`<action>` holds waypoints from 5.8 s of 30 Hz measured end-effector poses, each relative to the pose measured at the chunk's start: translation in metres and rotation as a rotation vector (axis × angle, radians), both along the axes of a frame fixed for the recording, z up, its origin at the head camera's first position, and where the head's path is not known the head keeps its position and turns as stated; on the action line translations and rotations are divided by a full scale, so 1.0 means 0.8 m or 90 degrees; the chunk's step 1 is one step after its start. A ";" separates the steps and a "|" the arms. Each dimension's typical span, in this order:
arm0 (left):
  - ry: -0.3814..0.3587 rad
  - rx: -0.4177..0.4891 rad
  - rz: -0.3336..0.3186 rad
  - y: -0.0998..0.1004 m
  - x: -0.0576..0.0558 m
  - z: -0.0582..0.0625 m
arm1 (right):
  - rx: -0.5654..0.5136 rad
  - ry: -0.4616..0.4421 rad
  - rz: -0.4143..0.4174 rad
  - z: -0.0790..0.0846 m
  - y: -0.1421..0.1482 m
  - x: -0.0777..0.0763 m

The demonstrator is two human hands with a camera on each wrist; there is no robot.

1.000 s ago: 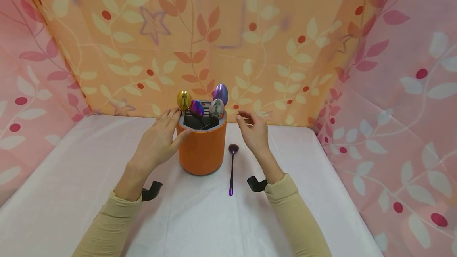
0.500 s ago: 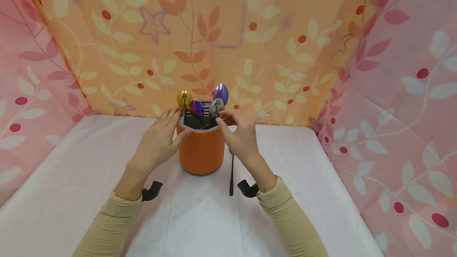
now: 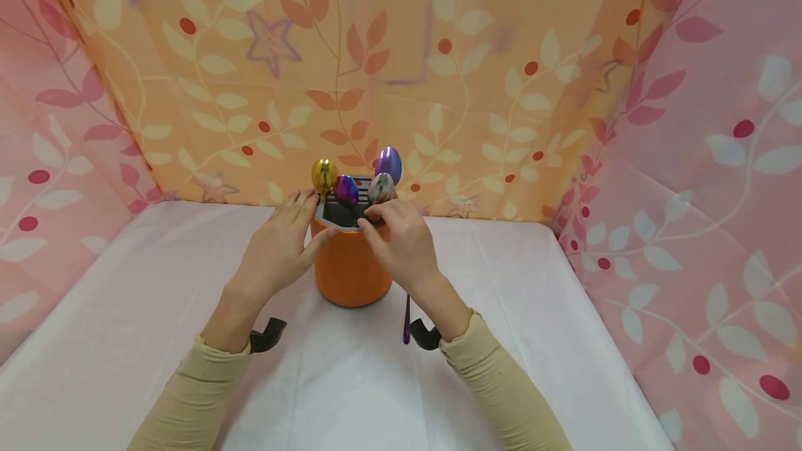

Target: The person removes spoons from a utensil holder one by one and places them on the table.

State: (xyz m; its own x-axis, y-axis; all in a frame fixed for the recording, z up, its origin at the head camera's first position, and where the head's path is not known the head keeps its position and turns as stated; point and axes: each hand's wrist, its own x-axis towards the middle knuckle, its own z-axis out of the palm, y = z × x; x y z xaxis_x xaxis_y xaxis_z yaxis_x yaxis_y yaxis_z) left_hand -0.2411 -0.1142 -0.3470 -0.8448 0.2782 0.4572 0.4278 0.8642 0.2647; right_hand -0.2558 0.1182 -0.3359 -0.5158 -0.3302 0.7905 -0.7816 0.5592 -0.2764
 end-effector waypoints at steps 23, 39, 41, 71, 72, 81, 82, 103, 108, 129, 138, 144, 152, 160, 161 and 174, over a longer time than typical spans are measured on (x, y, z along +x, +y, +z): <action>0.003 -0.002 -0.002 0.000 0.001 0.001 | 0.013 -0.045 0.009 0.008 -0.023 -0.003; 0.013 0.003 -0.006 0.000 0.002 0.001 | -0.027 -0.063 0.055 0.010 -0.029 -0.007; 0.012 0.005 -0.006 0.000 0.002 0.001 | -0.037 -0.057 0.063 0.011 -0.029 -0.006; -0.012 0.013 0.002 0.000 0.001 0.000 | -0.228 -0.019 0.115 0.037 -0.004 0.015; -0.013 0.012 0.003 0.000 0.001 0.001 | -0.236 -0.019 0.114 0.038 -0.003 0.016; -0.012 0.003 0.006 0.002 0.003 0.001 | -0.300 -0.009 0.124 0.045 0.008 0.024; -0.013 0.004 0.005 0.002 0.003 0.001 | -0.309 -0.010 0.129 0.046 0.010 0.024; -0.032 0.016 0.005 0.002 0.003 0.002 | -0.474 0.017 0.148 0.055 0.045 0.033; -0.032 0.014 0.006 0.002 0.002 0.001 | -0.525 0.011 0.159 0.059 0.058 0.035; -0.040 0.009 0.008 0.002 0.001 0.001 | -0.698 -0.061 0.158 0.070 0.136 0.026; -0.041 0.012 0.012 0.002 0.001 0.001 | -0.612 -0.219 0.047 0.043 0.154 0.010; -0.036 0.013 0.012 0.001 0.000 -0.001 | -0.540 -0.354 -0.025 0.019 0.162 -0.006; -0.028 0.014 0.006 0.001 0.000 0.000 | -0.434 -0.490 -0.045 -0.015 0.172 -0.032; -0.014 0.011 0.000 0.001 -0.001 -0.001 | -0.317 -0.585 -0.037 -0.051 0.175 -0.059; -0.012 0.012 -0.001 0.001 -0.002 -0.001 | -0.305 -0.594 -0.033 -0.055 0.175 -0.062; -0.016 0.011 0.001 0.001 -0.001 -0.001 | -0.252 -0.681 -0.014 -0.100 0.177 -0.102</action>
